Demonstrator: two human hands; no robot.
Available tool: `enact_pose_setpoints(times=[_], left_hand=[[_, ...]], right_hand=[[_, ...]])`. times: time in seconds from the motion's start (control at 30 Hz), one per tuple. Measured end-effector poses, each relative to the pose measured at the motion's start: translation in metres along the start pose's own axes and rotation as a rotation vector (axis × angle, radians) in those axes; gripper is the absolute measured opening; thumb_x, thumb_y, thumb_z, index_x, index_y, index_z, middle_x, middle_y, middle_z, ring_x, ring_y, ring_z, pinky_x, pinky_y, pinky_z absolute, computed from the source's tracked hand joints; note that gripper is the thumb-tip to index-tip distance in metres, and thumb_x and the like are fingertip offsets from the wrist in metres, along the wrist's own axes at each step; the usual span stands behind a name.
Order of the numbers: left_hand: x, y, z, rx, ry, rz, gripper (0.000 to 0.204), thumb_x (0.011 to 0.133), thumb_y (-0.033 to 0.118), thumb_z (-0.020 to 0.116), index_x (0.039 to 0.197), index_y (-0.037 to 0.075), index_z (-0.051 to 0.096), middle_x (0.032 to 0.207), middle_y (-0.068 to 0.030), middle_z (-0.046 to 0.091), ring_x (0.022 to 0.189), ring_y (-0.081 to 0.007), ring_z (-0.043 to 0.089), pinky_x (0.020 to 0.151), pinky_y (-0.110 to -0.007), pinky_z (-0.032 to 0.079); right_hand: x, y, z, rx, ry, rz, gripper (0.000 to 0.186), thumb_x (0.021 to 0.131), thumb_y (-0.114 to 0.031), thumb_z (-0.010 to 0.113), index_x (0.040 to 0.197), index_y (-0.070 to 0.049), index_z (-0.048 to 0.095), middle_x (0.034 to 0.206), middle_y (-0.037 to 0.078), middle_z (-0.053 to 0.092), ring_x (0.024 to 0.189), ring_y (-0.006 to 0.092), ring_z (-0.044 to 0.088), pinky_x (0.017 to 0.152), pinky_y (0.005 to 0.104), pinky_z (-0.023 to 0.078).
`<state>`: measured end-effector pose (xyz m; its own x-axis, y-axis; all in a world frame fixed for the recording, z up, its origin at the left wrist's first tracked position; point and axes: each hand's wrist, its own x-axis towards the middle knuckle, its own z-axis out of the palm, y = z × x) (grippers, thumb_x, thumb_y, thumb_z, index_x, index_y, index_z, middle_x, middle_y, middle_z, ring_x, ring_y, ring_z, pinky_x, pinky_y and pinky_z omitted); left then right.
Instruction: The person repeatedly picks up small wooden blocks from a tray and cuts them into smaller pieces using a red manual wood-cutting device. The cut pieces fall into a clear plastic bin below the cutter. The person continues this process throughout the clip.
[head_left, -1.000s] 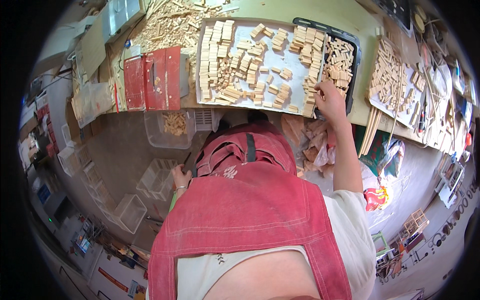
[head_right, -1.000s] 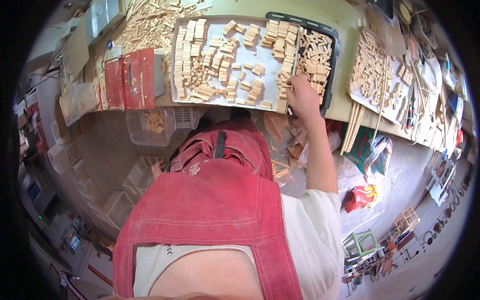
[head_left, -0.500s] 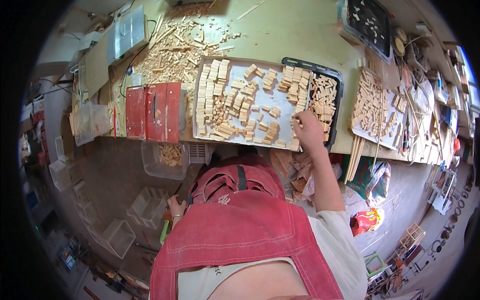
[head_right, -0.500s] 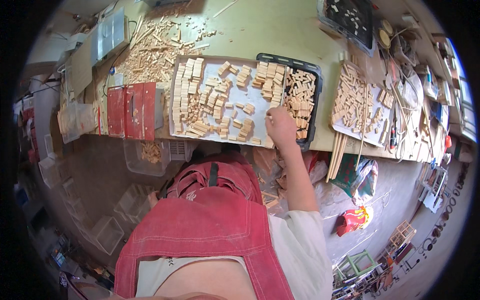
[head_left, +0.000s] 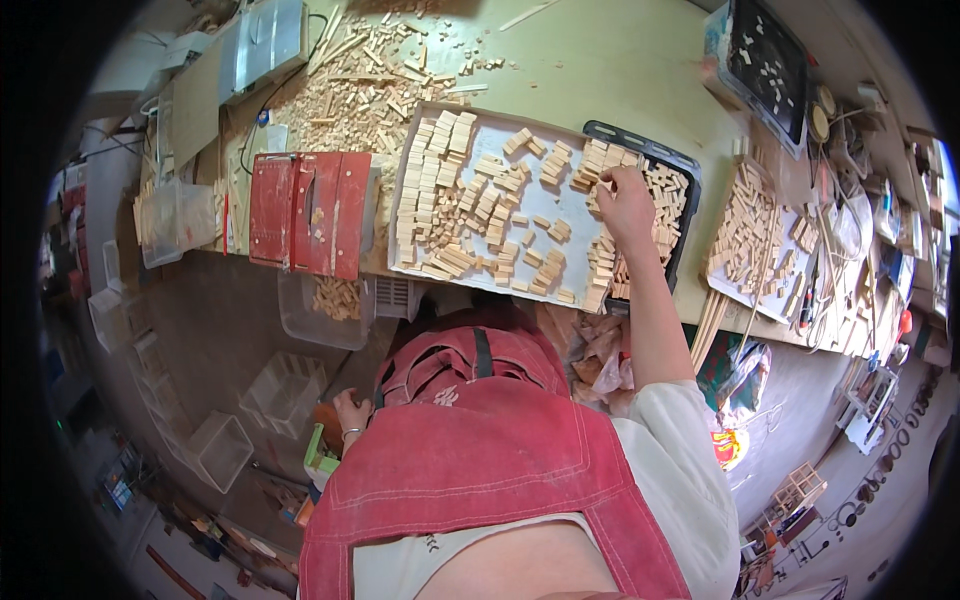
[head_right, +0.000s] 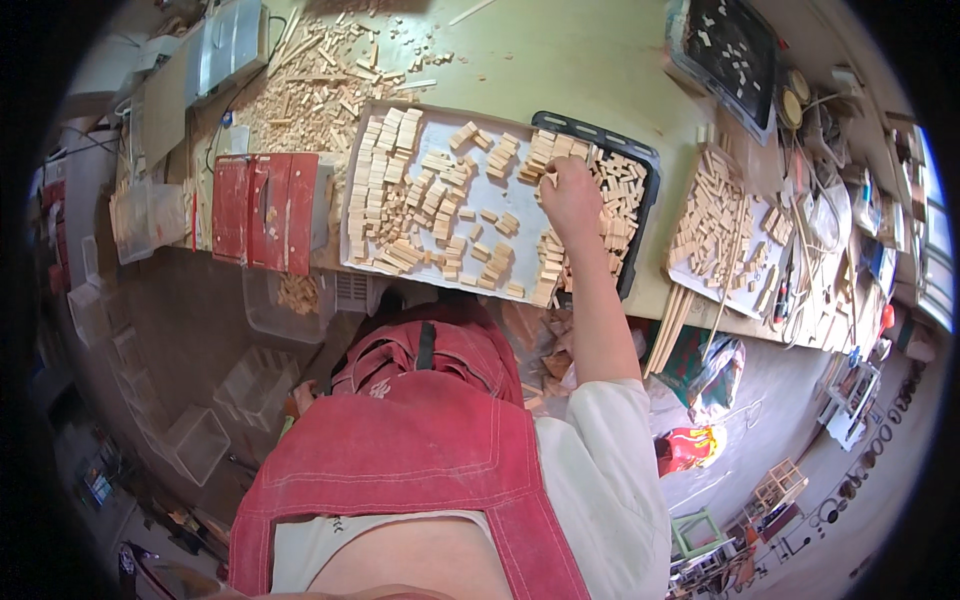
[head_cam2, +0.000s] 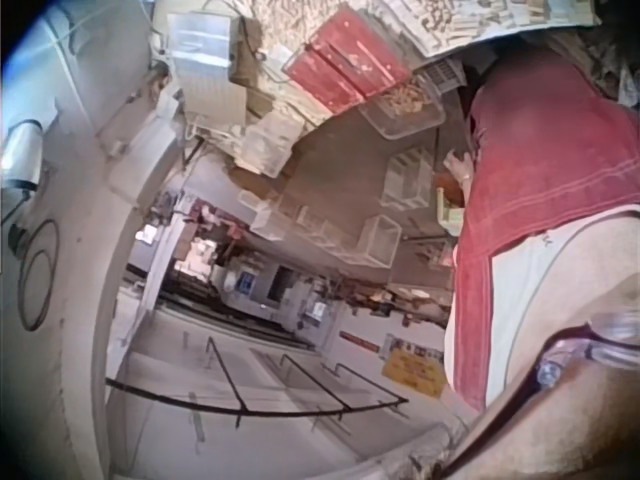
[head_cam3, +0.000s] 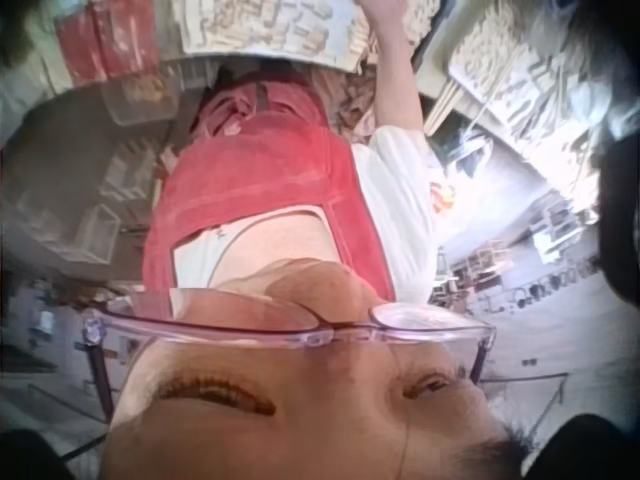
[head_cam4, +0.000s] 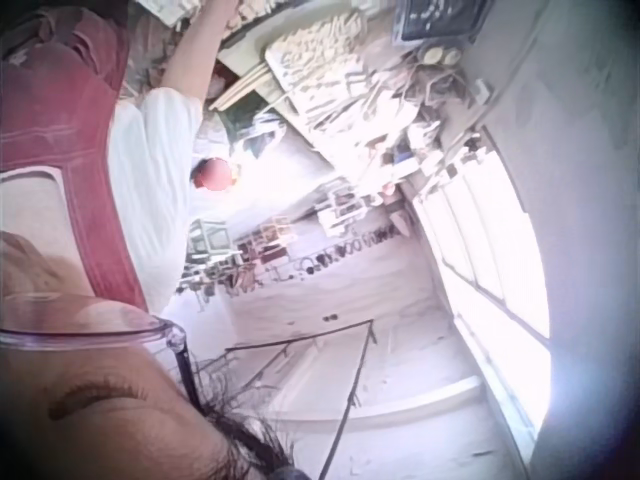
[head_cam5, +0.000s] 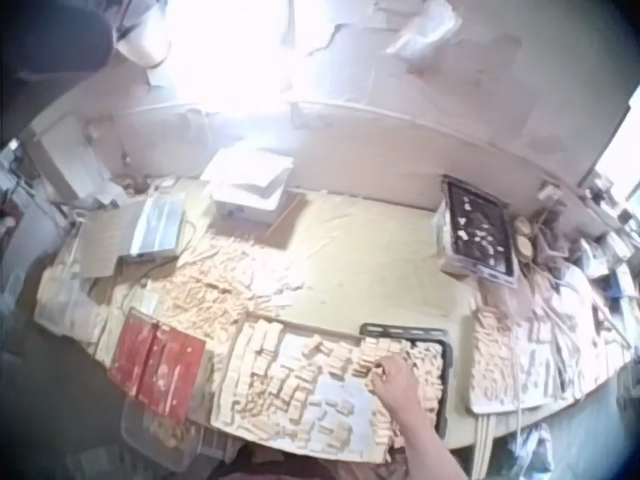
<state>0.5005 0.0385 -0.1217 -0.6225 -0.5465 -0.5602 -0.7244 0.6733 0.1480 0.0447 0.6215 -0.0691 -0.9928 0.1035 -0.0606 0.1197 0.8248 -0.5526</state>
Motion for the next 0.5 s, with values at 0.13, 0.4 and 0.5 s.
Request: enact_pose_setpoints(times=[0.13,0.4,0.5], left_hand=[[-0.005,-0.018,0.007,0.003,0.048,0.087,0.046,0.083,0.011,0.079,0.127,0.002,0.068,0.131,-0.0201,0.056,0.092,-0.0316,0.068,0.088,-0.04,0.059],[-0.025,0.013,0.003,-0.148,-0.001,-0.107,0.047,0.081,0.006,0.078,0.127,0.001,0.068,0.122,-0.0171,0.055,0.088,-0.0271,0.064,0.087,-0.04,0.058],[-0.028,0.014,0.001,-0.081,-0.007,-0.07,0.046,0.082,0.006,0.077,0.126,0.001,0.067,0.12,-0.0171,0.056,0.089,-0.0289,0.064,0.088,-0.041,0.056]], right_hand=[[0.011,0.005,0.008,-0.014,0.033,-0.007,0.024,0.086,-0.016,0.074,0.109,-0.008,0.073,0.108,0.015,0.068,0.105,0.0372,0.068,0.087,0.0474,0.056],[0.036,0.001,0.006,-0.088,-0.015,-0.085,0.043,0.082,-0.015,0.076,0.122,-0.008,0.067,0.115,0.016,0.064,0.111,0.038,0.065,0.091,0.0482,0.056],[0.044,0.0,0.005,-0.104,-0.019,-0.099,0.044,0.081,-0.014,0.076,0.123,-0.008,0.066,0.114,0.016,0.064,0.112,0.0384,0.065,0.091,0.0485,0.055]])
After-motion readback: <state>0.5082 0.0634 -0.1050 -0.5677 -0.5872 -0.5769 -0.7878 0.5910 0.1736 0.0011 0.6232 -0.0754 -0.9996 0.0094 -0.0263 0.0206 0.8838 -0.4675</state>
